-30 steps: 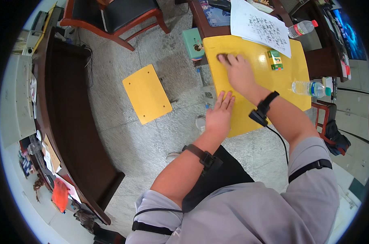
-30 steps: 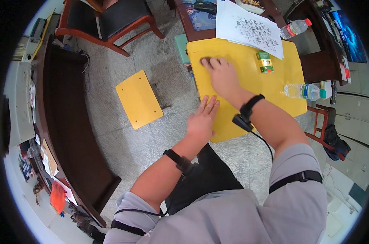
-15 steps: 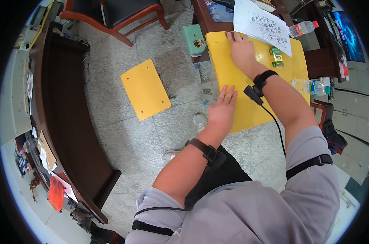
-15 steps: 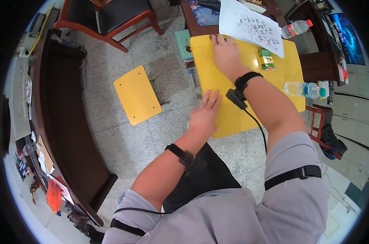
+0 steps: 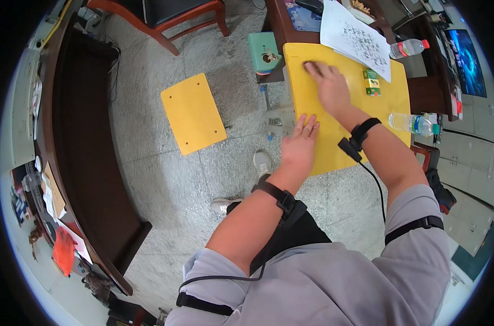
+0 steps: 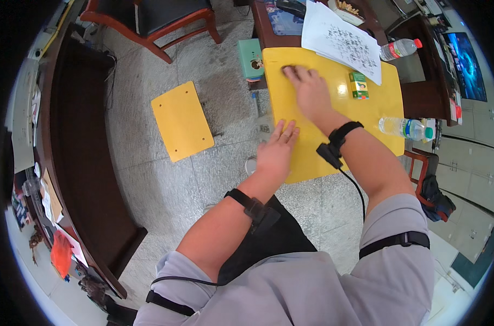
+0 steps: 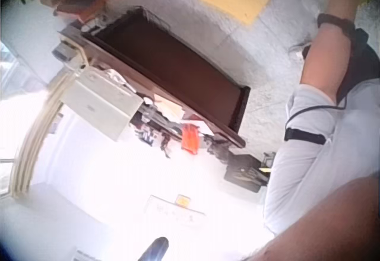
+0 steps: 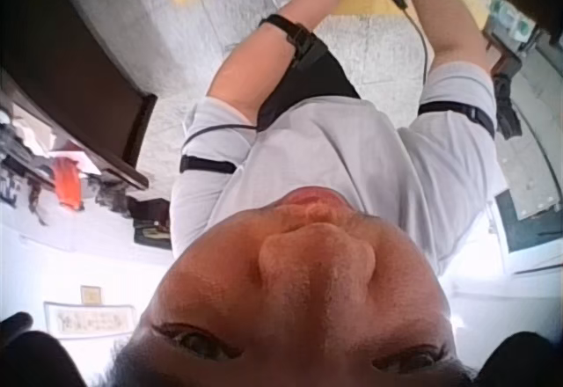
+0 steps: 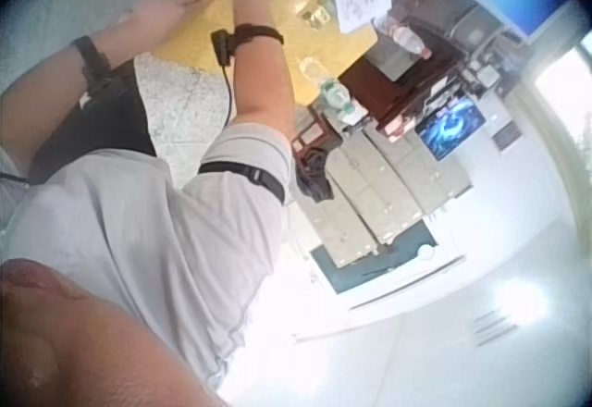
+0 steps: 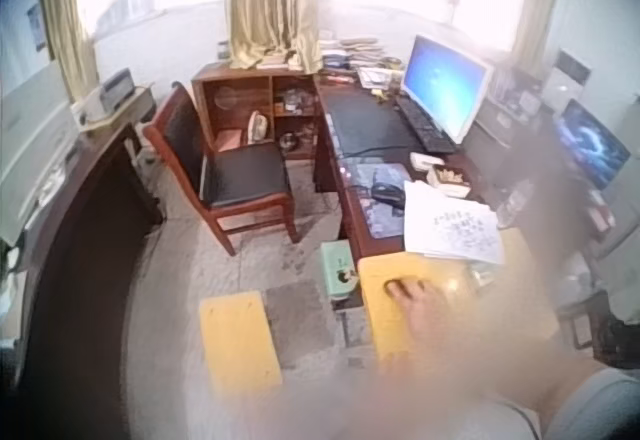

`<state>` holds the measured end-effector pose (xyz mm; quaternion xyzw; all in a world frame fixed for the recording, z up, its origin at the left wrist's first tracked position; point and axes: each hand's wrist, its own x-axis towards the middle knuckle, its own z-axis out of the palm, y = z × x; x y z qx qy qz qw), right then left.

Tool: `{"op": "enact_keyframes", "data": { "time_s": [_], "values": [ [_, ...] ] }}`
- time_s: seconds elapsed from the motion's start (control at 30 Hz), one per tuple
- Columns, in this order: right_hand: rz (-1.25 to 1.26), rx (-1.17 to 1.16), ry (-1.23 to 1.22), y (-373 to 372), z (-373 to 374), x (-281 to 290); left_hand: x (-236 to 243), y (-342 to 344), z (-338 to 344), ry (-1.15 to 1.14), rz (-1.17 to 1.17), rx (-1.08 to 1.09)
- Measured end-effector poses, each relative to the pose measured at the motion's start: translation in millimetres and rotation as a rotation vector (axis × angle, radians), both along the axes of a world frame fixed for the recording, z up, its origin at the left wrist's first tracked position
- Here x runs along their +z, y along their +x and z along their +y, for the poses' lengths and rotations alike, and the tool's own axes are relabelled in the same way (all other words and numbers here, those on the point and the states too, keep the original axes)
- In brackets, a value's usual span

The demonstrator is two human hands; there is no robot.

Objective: The recorder wipes various office surfaces including a yellow table, a desk, and a wall using a brown cloth.

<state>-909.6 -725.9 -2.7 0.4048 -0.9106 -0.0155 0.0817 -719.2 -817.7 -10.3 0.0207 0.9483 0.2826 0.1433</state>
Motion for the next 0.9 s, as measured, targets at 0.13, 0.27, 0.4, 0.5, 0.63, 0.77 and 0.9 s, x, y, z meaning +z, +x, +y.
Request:
{"op": "enact_keyframes", "data": {
  "time_s": [0.13, 0.27, 0.4, 0.5, 0.63, 0.77, 0.9],
  "values": [
    [0.08, -0.137, 0.027, -40, -4, -18, -3, 0, 3, -0.023, 0.01, 0.02],
    [0.13, -0.249, 0.052, -46, -18, -28, -3, -1, 2, 0.008, -0.021, 0.019],
    [0.124, -0.15, -0.029, -24, -27, -28, -4, 0, 1, 0.006, -0.03, 0.034],
    [0.076, -0.077, -0.067, -4, -33, -26, -5, -1, 2, 0.006, -0.009, 0.048],
    [0.067, -0.025, -0.077, 20, -36, -19, -8, -1, 5, 0.001, 0.057, 0.065],
    [0.06, -0.019, -0.083, 29, -44, -14, -13, 1, 5, 0.003, 0.051, 0.07],
    [0.011, -0.062, -0.063, 32, -40, -9, -3, 0, -1, -0.059, 0.019, -0.042]
  ]
}}
